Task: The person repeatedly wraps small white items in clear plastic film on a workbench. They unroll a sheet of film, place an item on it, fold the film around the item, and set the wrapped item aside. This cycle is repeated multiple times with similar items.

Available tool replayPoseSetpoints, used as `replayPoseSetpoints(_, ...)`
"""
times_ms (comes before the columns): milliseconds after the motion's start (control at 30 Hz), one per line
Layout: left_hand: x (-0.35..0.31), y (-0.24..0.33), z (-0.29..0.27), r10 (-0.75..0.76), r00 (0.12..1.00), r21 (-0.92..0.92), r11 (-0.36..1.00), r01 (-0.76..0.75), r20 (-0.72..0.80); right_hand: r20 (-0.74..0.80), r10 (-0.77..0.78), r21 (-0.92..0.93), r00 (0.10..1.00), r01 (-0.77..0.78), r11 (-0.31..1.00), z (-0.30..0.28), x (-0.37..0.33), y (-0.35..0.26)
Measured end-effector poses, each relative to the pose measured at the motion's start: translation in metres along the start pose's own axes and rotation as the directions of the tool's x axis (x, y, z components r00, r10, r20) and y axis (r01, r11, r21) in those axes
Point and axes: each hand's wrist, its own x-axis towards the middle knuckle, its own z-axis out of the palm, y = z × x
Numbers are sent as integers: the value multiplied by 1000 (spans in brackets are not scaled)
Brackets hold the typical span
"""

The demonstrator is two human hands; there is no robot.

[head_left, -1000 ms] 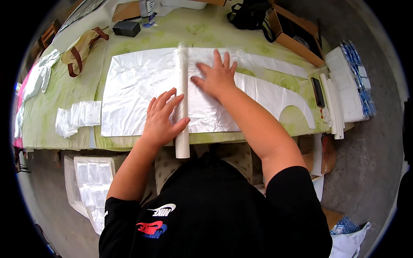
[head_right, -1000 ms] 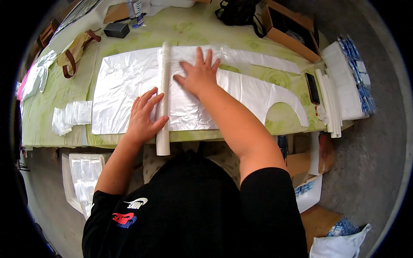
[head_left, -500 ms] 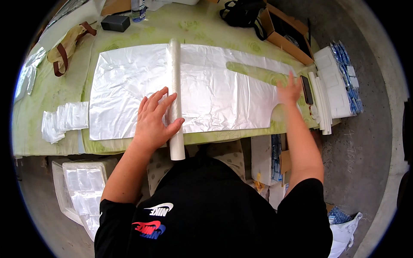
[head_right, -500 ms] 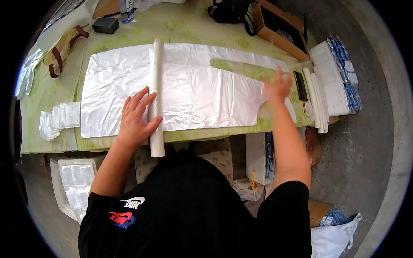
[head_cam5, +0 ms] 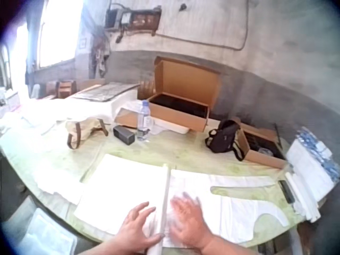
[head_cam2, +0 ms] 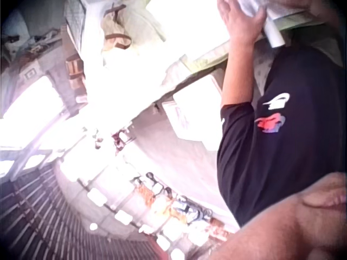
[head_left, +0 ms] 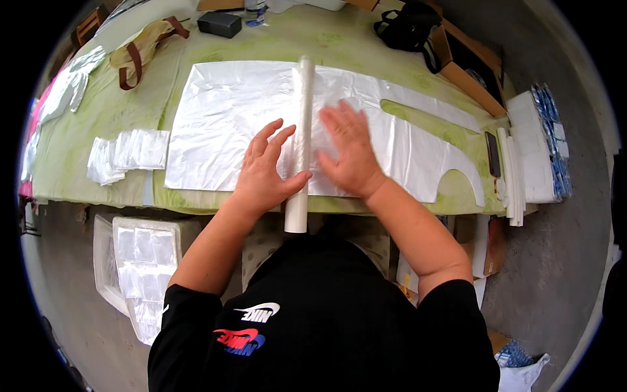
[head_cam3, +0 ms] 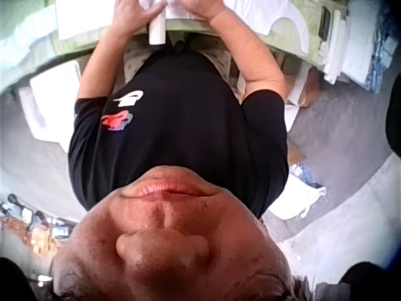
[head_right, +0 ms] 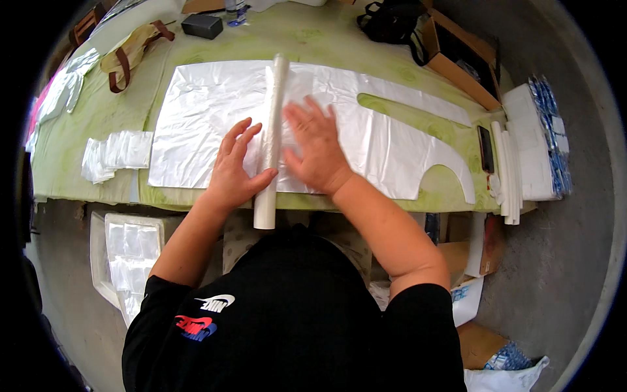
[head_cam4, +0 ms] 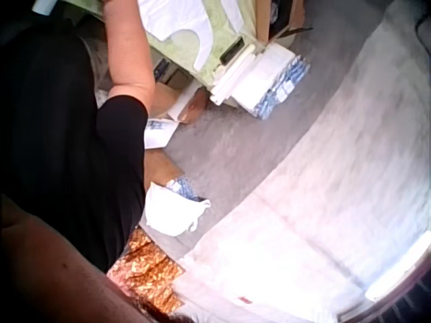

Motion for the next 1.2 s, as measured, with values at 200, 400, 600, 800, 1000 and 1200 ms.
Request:
replayPoseSetpoints(200,1,-19,-19,380,897,-281,856,-433,-225,68,-181,294,981,154,943,29,0,-47)
replayPoseSetpoints(400,42,0,-38,231,902,-23,971,-239,364,116,-118,484,986,48,874,42,13,-71)
replayPoseSetpoints(600,15,-43,-42,25,953,-284,957,65,303,46,-247,314,968,221,923,16,-16,-80)
replayPoseSetpoints(800,6,-56,-51,85,981,-471,882,6,172,38,-328,470,944,273,839,45,12,-102)
replayPoseSetpoints(1000,1,-58,-81,1,948,72,997,-25,318,-32,-374,564,927,326,759,42,10,-103)
replayPoseSetpoints(1200,-7,-23,-95,222,969,523,842,-135,-108,-42,-147,561,988,145,815,2,-52,-87)
